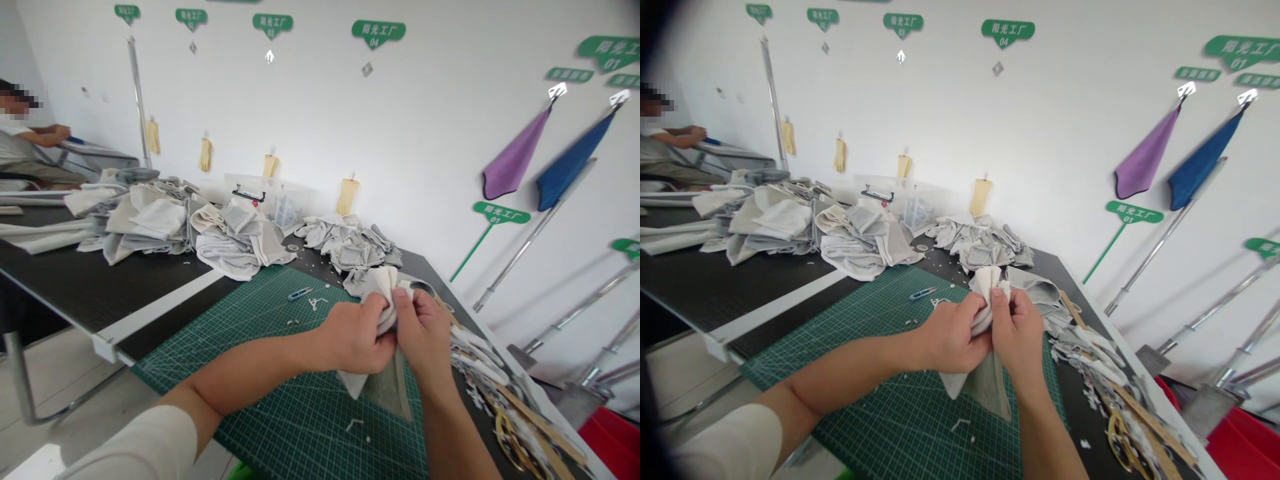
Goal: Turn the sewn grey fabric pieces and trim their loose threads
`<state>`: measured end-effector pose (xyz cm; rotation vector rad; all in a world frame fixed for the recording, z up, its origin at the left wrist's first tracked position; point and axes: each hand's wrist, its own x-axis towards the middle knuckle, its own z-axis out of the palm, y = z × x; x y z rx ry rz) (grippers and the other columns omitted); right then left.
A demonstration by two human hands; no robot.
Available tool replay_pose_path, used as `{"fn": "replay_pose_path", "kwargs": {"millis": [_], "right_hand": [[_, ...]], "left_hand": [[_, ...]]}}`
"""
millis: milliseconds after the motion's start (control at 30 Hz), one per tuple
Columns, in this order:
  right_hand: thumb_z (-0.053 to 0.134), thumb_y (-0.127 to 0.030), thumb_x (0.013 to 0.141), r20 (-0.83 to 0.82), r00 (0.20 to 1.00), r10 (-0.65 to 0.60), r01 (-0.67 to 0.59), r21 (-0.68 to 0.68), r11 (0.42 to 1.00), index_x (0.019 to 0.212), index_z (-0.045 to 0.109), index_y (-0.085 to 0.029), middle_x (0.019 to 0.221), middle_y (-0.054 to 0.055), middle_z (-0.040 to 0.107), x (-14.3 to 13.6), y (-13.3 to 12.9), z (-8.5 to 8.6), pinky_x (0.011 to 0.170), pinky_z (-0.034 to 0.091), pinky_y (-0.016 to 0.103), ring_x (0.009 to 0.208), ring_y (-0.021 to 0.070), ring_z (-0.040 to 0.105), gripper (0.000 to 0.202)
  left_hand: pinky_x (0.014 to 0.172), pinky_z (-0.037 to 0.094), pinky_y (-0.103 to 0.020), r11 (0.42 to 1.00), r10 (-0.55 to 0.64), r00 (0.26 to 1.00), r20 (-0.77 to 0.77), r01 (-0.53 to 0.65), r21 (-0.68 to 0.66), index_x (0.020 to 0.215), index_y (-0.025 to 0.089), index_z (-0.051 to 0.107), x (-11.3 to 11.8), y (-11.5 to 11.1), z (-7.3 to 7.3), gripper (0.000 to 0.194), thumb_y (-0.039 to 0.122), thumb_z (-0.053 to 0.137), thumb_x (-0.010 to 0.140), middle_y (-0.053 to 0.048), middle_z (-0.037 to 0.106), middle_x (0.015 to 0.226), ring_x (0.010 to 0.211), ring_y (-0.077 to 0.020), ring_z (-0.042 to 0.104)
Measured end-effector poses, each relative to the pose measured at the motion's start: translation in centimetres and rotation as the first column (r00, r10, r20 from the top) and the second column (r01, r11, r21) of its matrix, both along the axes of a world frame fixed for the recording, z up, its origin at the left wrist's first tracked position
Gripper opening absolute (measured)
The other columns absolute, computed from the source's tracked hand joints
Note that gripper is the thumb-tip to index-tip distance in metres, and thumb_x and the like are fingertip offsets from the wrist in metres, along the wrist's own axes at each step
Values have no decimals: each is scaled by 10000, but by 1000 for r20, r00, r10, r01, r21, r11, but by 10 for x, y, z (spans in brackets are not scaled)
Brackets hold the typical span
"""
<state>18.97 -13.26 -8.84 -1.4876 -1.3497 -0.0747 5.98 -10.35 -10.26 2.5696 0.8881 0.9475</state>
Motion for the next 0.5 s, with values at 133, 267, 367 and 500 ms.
{"fn": "replay_pose_path", "kwargs": {"millis": [133, 267, 367, 500], "right_hand": [[552, -503, 774, -15, 998, 58, -59, -98, 993, 726, 571, -157, 599, -4, 560, 1, 3, -2, 499, 346, 238, 543, 129, 473, 350], [569, -495, 757, -102, 987, 120, -132, -120, 984, 765, 589, -153, 609, -5, 560, 4, 5, -4, 489, 351, 228, 545, 126, 468, 343], [570, -461, 757, -120, 981, 150, -163, -110, 981, 754, 594, -151, 602, -9, 544, 7, 6, -6, 494, 346, 219, 559, 123, 466, 311], [566, -433, 751, -134, 981, 141, -157, -118, 980, 751, 614, -141, 615, 1, 558, 9, 11, -11, 484, 337, 215, 555, 121, 459, 297]], "left_hand": [[606, 474, -394, 999, 11, 995, -100, -7, 40, 1184, 113, 331, 0, -3, 0, 517, 436, 422, 790, -134, 633, 884, 705, -291, 636], [625, 493, -452, 998, -6, 983, -182, 18, 65, 1263, 61, 283, 0, -7, 0, 656, 445, 439, 754, -171, 625, 935, 743, -335, 640], [630, 498, -467, 997, -23, 977, -212, 39, 71, 1297, 42, 252, -2, -10, 0, 715, 473, 425, 753, -188, 620, 975, 774, -356, 639], [657, 494, -470, 996, -58, 963, -263, 74, 50, 1327, 23, 212, -5, -14, 1, 805, 546, 419, 752, -220, 608, 1030, 827, -375, 631]]}}
